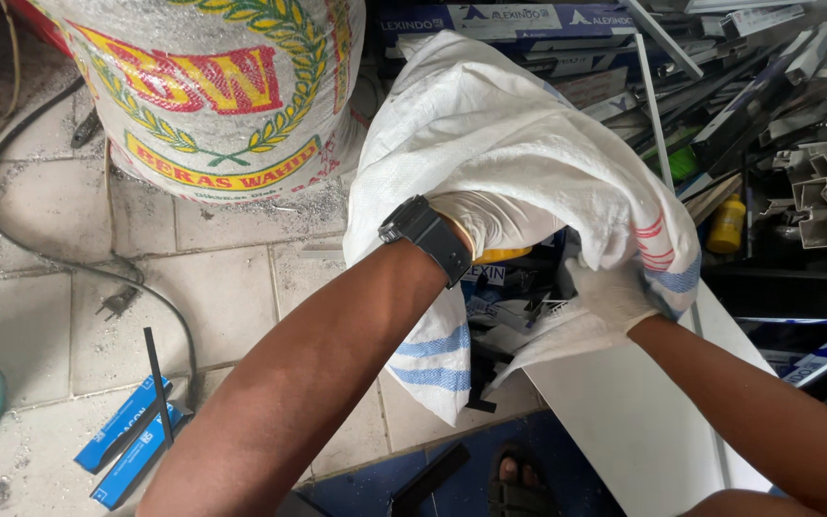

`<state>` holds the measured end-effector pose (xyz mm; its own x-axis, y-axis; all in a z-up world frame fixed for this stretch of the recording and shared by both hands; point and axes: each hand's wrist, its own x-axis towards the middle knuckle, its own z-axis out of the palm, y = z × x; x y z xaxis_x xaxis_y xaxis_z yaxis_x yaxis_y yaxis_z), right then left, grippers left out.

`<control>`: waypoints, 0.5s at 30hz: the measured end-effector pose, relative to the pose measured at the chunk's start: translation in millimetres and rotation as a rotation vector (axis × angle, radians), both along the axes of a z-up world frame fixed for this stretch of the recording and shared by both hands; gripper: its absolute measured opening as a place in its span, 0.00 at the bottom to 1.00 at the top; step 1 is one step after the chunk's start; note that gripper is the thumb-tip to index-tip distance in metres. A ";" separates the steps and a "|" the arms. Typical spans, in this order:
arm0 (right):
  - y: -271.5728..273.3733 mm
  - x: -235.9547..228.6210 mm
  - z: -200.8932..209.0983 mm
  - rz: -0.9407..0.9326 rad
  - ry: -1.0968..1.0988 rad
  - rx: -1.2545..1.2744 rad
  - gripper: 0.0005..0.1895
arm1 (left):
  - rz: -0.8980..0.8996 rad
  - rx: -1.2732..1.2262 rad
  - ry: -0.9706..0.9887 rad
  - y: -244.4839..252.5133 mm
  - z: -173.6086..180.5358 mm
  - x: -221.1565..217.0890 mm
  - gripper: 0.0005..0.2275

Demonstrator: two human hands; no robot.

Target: The person uses a chop saw to cut a white metal profile, then measures and marks a black metal profile with a tape measure and marker. They proceed to cut the black profile into smaller pieces and place them into a large white sack.

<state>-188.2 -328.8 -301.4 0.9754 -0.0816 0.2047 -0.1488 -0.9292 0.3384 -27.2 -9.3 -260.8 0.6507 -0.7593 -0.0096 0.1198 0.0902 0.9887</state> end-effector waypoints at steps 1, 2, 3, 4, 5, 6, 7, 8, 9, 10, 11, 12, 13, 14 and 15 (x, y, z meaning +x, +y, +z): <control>-3.7 -0.3 -9.8 0.000 0.002 0.001 0.19 | -0.009 -0.005 0.022 -8.2 10.6 1.5 0.34; -7.6 -0.6 -19.5 0.078 0.134 -0.127 0.15 | -0.019 -0.010 0.045 -16.9 21.2 2.6 0.35; -12.1 0.5 -28.2 0.156 0.263 -0.255 0.14 | -0.029 -0.016 0.064 -26.4 32.6 4.5 0.35; 11.1 3.2 2.4 0.155 0.261 -0.255 0.14 | -0.040 -0.022 0.083 -32.0 35.1 5.1 0.35; 35.0 2.2 32.5 0.050 0.380 -0.140 0.15 | -0.055 -0.026 0.107 -37.8 38.1 3.8 0.35; 59.0 1.7 62.4 -0.055 0.497 -0.023 0.16 | -0.071 -0.031 0.130 -43.5 42.7 2.8 0.35; 59.1 -5.9 53.6 -0.055 0.497 -0.025 0.16 | -0.080 -0.039 0.151 -46.6 44.4 3.0 0.35; 59.5 -13.4 44.6 0.251 0.585 -0.296 0.11 | -0.089 -0.046 0.172 -49.4 45.7 3.1 0.35; 60.3 -22.5 35.2 0.564 0.663 -0.565 0.08 | -0.097 -0.054 0.198 -51.5 45.9 1.5 0.35; 54.5 -39.3 7.1 0.567 0.667 -0.565 0.08 | -0.105 -0.061 0.224 -50.8 49.2 -0.8 0.35; 48.6 -57.2 -21.0 0.541 0.627 -0.330 0.11 | -0.116 -0.068 0.248 -51.1 52.7 -3.2 0.35; 42.4 -75.4 -48.6 0.508 0.581 -0.097 0.18 | -0.127 -0.076 0.273 -52.0 56.6 -5.8 0.35; 68.1 -61.8 -12.9 0.509 0.580 -0.099 0.18 | -0.136 -0.083 0.293 -58.6 55.2 -2.5 0.35; 93.7 -48.6 23.0 0.174 0.767 0.064 0.19 | -0.145 -0.091 0.313 -66.2 52.4 -0.4 0.35; 121.2 -38.8 57.8 -0.176 0.934 0.234 0.23 | -0.158 -0.094 0.337 -73.9 46.5 -2.1 0.35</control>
